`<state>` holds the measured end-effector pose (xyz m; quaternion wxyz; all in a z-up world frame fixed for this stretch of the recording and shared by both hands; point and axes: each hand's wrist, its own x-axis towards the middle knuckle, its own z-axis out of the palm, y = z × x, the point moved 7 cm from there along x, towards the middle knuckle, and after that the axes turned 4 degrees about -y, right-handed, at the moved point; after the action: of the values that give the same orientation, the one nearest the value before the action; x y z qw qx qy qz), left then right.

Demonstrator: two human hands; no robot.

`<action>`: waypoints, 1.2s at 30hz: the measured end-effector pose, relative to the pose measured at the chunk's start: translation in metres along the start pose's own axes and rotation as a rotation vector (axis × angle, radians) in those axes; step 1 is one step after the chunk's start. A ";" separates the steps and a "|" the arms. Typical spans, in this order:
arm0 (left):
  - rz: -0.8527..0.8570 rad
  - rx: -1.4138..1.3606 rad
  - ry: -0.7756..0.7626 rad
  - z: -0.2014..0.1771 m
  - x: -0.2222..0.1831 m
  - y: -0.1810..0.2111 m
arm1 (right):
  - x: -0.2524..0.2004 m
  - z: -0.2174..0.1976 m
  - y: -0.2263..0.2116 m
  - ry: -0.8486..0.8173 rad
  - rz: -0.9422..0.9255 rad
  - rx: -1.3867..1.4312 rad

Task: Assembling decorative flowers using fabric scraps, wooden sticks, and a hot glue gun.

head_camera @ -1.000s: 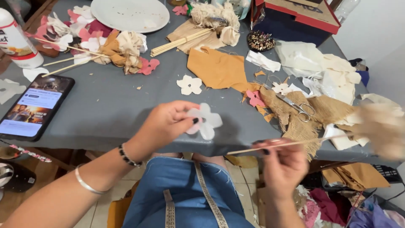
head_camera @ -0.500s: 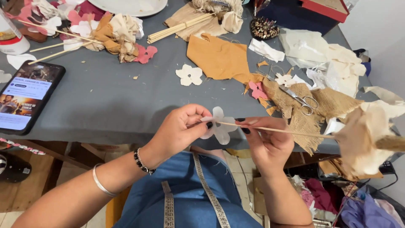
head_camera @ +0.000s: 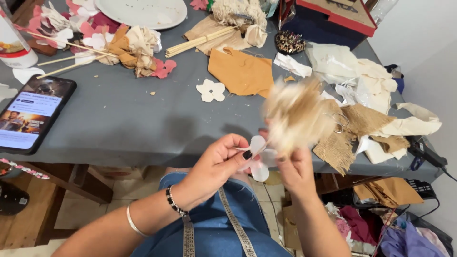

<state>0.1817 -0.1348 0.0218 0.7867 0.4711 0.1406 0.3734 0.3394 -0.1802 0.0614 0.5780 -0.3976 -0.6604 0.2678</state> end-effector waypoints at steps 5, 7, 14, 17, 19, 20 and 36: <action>-0.054 -0.208 0.020 -0.013 -0.008 -0.016 | -0.070 0.022 0.063 -0.102 0.166 0.093; -0.144 -0.144 0.028 -0.003 -0.015 -0.011 | -0.085 0.028 0.069 -0.109 0.205 0.123; -0.196 -0.118 0.043 -0.001 -0.023 -0.021 | -0.102 0.028 0.082 -0.015 0.093 -0.317; -0.218 -0.151 0.085 -0.006 -0.020 -0.010 | -0.105 0.038 0.093 -0.088 0.069 -0.418; -0.245 -0.191 0.120 -0.009 -0.018 -0.002 | -0.108 0.046 0.099 -0.136 0.099 -0.467; -0.269 -0.145 0.143 -0.011 -0.017 0.002 | -0.108 0.052 0.100 -0.169 0.131 -0.423; -0.240 -0.182 0.087 -0.028 -0.013 -0.005 | -0.113 0.061 0.131 -0.168 0.316 -0.342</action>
<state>0.1587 -0.1278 0.0017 0.8581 0.3612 0.1956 0.3081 0.3096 -0.1970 -0.1184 0.3963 -0.5641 -0.6717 0.2714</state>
